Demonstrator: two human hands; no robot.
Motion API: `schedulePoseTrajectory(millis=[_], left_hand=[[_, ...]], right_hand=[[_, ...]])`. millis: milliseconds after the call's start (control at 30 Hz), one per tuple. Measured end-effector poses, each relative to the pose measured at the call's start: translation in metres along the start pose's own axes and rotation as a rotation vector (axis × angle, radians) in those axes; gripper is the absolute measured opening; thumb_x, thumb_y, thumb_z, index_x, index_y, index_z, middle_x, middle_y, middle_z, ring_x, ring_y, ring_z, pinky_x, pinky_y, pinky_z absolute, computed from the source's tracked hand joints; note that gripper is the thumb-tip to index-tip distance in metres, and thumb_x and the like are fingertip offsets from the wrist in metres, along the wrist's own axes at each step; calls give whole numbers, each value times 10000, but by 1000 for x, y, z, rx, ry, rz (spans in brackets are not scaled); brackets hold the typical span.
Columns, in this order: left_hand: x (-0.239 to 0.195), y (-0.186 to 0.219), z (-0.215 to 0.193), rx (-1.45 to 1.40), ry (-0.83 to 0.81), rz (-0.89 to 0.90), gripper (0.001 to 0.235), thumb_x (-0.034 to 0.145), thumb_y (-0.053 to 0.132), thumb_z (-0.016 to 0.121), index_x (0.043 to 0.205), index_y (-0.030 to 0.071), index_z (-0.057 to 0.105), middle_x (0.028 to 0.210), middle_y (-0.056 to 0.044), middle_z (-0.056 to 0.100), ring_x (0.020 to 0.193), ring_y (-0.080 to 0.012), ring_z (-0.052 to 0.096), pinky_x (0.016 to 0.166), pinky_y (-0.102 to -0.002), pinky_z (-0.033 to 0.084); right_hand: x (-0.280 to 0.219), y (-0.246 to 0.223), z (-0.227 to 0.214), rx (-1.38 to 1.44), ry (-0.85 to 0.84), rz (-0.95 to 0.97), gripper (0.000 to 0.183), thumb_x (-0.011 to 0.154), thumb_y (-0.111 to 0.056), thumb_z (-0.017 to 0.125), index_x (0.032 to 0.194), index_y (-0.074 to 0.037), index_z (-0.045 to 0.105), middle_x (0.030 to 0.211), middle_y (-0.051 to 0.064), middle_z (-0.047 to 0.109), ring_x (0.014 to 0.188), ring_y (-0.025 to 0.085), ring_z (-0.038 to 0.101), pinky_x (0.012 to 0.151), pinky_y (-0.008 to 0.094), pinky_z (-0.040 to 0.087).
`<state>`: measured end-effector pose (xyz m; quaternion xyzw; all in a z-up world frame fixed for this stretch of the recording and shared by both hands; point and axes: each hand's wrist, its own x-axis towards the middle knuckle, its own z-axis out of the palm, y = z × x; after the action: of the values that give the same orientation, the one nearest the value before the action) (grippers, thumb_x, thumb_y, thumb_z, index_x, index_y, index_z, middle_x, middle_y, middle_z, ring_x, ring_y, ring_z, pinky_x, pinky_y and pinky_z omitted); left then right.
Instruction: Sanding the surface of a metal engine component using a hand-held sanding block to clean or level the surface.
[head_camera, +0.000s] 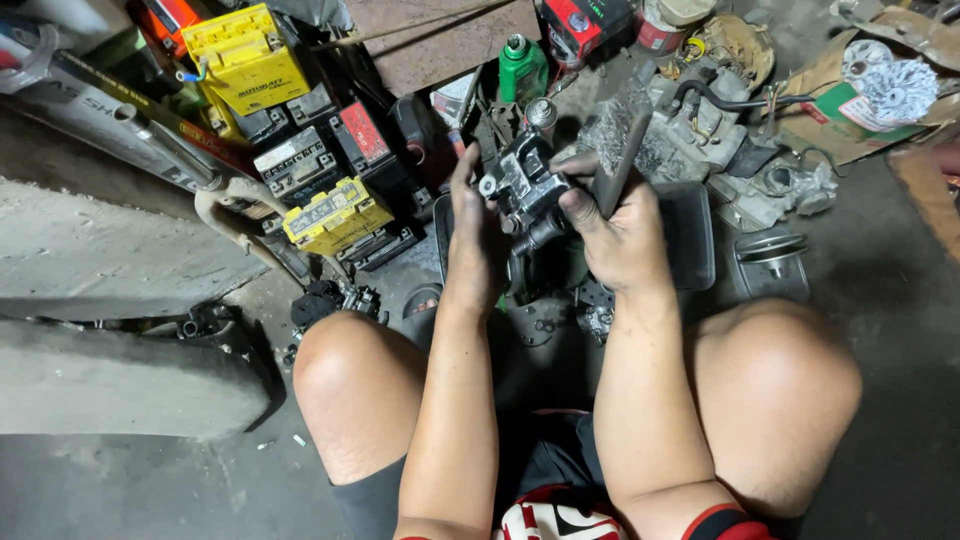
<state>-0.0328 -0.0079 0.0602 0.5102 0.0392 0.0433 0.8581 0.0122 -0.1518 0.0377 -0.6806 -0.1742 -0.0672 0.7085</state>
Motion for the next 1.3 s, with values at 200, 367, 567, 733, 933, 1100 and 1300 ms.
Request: schedulePoseTrajectory(millis=[200, 367, 567, 733, 933, 1100, 1300], left_hand=[[4, -5, 2, 86, 198, 77, 594, 1078, 535, 267, 1498, 155, 448, 1610, -254, 315, 1467, -463, 308, 1132, -646, 364], [13, -18, -12, 238, 402, 287, 468, 1128, 445, 269, 1416, 181, 527, 1480, -168, 487, 1439, -328, 369, 1248, -507, 221], [21, -30, -35, 375, 461, 371, 444, 1132, 408, 300, 1431, 153, 505, 1469, -169, 462, 1475, -367, 325, 1258, -541, 173], [22, -33, -36, 401, 433, 396, 445, 1133, 389, 294, 1433, 131, 498, 1434, -192, 471, 1450, -398, 351, 1245, -577, 191], [17, -27, -28, 537, 315, 416, 466, 1137, 397, 263, 1420, 132, 522, 1400, -206, 516, 1415, -422, 424, 1230, -559, 256], [17, -31, -31, 520, 331, 417, 444, 1139, 323, 248, 1414, 136, 543, 1375, -200, 530, 1386, -411, 453, 1211, -567, 283], [18, -35, -38, 563, 217, 365, 429, 1127, 355, 322, 1362, 125, 598, 1321, -182, 580, 1357, -403, 493, 1203, -556, 293]], right_hand=[[0, -11, 13, 0, -132, 57, 314, 963, -277, 750, 1156, -32, 708, 892, 73, 691, 844, 133, 667, 793, 310, 576], [6, -20, 13, -232, -217, -93, 449, 905, -333, 809, 1200, -14, 696, 1076, 194, 661, 999, 311, 661, 866, 443, 539], [5, -38, 3, -452, -317, 16, 342, 1033, -271, 640, 1237, -7, 708, 1082, 246, 721, 1046, 437, 696, 840, 519, 549], [7, -56, -3, -544, -395, 240, 320, 967, -251, 719, 1201, -35, 751, 1068, 245, 751, 1018, 403, 720, 861, 506, 535], [3, -50, 1, -591, -238, 238, 338, 992, -346, 732, 1194, -77, 761, 1070, 171, 759, 1055, 348, 718, 885, 454, 550], [4, -65, -10, -547, -378, 383, 376, 993, -296, 693, 1202, 13, 740, 1123, 280, 733, 1097, 429, 697, 990, 523, 507], [8, -49, -3, -662, -297, 422, 298, 958, -405, 736, 957, -111, 788, 738, 122, 722, 761, 278, 715, 671, 403, 509]])
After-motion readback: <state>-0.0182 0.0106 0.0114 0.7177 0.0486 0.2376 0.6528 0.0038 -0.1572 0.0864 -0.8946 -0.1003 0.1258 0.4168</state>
